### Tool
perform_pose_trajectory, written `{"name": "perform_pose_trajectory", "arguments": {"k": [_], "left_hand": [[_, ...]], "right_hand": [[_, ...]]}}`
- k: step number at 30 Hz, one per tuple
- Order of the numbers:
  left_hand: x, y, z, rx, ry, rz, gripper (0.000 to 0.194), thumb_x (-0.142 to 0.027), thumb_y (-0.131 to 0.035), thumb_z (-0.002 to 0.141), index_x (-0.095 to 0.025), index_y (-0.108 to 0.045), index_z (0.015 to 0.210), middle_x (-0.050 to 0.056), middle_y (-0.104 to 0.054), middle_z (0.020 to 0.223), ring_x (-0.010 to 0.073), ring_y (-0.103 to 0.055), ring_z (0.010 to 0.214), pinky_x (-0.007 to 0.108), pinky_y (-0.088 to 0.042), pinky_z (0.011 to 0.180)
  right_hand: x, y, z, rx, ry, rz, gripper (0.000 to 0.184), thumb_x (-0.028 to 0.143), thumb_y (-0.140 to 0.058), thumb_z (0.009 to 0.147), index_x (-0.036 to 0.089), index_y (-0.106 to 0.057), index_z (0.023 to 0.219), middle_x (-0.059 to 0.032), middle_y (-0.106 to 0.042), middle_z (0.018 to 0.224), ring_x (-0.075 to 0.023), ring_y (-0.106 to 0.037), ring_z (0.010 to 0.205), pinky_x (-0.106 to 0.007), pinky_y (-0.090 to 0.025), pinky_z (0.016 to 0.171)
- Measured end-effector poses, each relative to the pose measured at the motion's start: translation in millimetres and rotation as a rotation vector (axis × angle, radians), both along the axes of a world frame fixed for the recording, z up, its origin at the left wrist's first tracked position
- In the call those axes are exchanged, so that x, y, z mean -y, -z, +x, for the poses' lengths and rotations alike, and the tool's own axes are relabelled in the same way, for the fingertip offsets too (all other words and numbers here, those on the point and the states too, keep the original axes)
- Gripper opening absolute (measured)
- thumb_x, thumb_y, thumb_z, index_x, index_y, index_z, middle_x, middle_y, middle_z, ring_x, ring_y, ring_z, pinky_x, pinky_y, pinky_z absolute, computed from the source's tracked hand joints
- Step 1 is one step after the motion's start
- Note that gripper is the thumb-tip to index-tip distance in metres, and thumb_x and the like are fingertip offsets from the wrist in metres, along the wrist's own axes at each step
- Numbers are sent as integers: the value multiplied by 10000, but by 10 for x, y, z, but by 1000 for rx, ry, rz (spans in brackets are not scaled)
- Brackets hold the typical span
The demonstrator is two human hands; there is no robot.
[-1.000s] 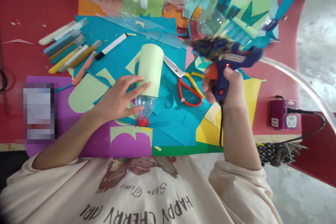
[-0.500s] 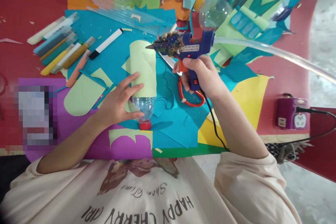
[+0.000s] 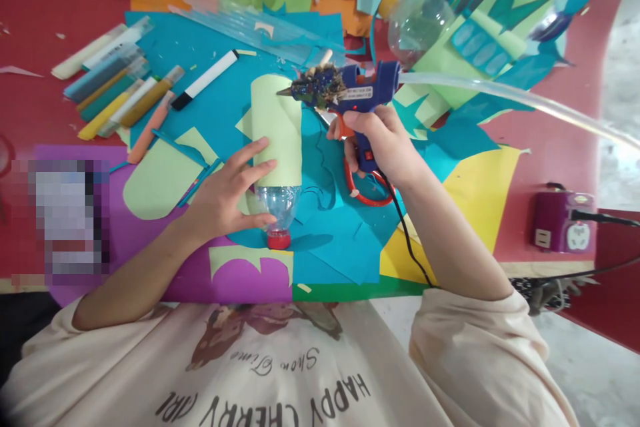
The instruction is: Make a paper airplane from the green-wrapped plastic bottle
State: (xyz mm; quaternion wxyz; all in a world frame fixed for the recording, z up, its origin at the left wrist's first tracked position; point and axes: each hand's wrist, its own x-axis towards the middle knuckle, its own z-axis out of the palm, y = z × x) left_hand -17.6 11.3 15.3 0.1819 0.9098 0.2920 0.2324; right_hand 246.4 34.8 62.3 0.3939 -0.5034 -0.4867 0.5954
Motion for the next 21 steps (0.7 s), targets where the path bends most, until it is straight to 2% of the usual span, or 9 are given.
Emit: {"name": "perform_pose_trajectory", "arguments": {"k": [5, 12, 17, 21], "left_hand": [[1, 3, -8, -10, -6, -5, 762, -720, -479, 842, -258, -349, 1434, 150, -433, 1511, 291, -545, 1296, 323, -574, 800], [7, -21, -13, -6, -13, -30, 729, -692, -500, 850, -261, -368, 1422, 149, -437, 1511, 293, -552, 1289, 346, -575, 827], [10, -14, -18, -40, -24, -47, 760, -729, -478, 835, -272, -361, 1431, 138, -420, 1526, 300, -547, 1295, 366, -571, 866], [11, -15, -19, -23, -25, -94, 766, -725, -499, 825, -279, -371, 1434, 134, -408, 1535, 307, -510, 1332, 370, -569, 873]], "right_hand": [[0, 7, 16, 58, 26, 5, 221, 340, -555, 736, 166, -600, 608, -26, -669, 712, -57, -468, 303, -213, -309, 248], [-7, -11, 58, 65, 43, -8, 253, 351, -582, 735, 174, -570, 554, -13, -629, 589, -65, -445, 296, -212, -314, 255], [-19, -21, 50, 31, 89, 11, 188, 336, -572, 701, 186, -592, 590, -34, -704, 722, -72, -471, 305, -216, -293, 248], [-31, -12, 23, 38, 62, 0, 206, 328, -564, 727, 169, -596, 601, -58, -705, 771, -71, -484, 308, -220, -299, 247]]}}
